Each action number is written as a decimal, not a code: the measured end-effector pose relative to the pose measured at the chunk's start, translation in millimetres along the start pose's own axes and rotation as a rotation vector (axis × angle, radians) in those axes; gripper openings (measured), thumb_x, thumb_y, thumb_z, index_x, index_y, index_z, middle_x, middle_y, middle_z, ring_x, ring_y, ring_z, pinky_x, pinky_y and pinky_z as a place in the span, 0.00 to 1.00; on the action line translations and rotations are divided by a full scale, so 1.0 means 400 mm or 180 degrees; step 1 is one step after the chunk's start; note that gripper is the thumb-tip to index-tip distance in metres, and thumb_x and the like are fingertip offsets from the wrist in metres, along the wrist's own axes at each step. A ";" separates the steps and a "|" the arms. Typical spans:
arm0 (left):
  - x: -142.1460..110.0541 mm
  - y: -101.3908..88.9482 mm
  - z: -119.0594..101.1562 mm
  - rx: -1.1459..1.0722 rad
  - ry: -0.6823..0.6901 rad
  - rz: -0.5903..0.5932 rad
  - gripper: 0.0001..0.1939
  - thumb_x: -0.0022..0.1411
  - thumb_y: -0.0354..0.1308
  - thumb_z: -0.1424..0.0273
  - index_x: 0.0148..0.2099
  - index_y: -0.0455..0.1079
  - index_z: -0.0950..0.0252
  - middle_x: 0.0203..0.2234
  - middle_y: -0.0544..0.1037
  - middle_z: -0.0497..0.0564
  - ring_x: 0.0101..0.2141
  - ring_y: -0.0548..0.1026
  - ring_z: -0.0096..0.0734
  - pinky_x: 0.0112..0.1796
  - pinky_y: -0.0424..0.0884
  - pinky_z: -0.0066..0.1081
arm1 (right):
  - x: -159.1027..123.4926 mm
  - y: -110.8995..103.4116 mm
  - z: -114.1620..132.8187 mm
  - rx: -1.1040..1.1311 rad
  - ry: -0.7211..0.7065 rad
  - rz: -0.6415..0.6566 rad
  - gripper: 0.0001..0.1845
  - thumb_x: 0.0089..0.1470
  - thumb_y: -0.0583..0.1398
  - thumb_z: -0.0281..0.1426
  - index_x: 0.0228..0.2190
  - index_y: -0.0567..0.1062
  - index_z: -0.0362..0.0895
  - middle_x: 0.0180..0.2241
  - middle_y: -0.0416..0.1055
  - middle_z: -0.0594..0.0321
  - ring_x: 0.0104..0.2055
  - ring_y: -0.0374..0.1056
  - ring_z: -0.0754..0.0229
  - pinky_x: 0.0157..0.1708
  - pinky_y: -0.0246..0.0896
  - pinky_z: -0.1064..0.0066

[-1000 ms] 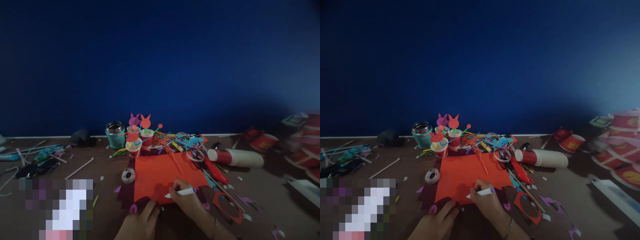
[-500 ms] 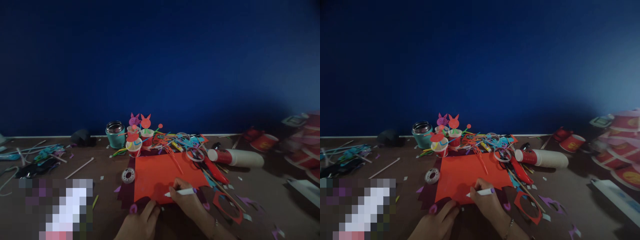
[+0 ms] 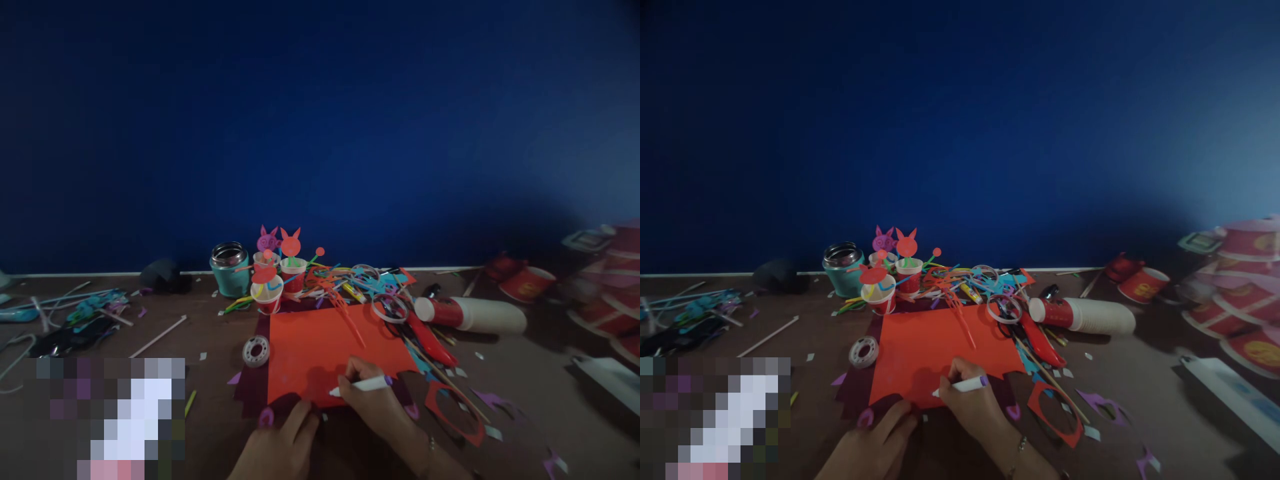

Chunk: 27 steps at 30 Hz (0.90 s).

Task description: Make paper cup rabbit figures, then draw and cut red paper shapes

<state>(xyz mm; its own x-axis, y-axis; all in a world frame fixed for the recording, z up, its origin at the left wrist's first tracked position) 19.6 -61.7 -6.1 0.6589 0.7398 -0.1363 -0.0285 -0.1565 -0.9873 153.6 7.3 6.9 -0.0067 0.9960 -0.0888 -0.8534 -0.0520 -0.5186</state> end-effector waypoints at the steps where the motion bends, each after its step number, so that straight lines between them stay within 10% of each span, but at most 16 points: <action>1: 0.000 0.000 -0.001 -0.0012 0.0019 0.0001 0.23 0.62 0.48 0.75 0.60 0.57 0.62 0.53 0.68 0.60 0.45 0.73 0.38 0.44 0.71 0.41 | 0.000 -0.001 0.001 -0.0002 0.0006 -0.0016 0.10 0.41 0.53 0.31 0.16 0.55 0.47 0.15 0.50 0.73 0.20 0.50 0.67 0.18 0.45 0.76; 27: -0.006 0.013 -0.002 0.0206 0.0115 -0.0251 0.22 0.63 0.47 0.73 0.59 0.58 0.61 0.52 0.69 0.57 0.44 0.73 0.36 0.42 0.72 0.39 | 0.002 -0.005 -0.012 0.0056 0.0101 -0.0090 0.11 0.42 0.53 0.32 0.15 0.55 0.47 0.14 0.49 0.74 0.19 0.49 0.68 0.18 0.44 0.76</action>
<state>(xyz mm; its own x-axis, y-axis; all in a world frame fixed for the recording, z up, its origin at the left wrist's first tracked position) 18.3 -64.7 -10.6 0.6875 0.7240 -0.0561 -0.0233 -0.0552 -0.9982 157.7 7.9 3.8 0.0340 0.9943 -0.1015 -0.8621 -0.0222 -0.5063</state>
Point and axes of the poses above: each hand's wrist, its own x-axis towards the middle knuckle, its own y-axis out of the palm, z = x × y, the point moved 9 cm from there along x, towards the middle knuckle
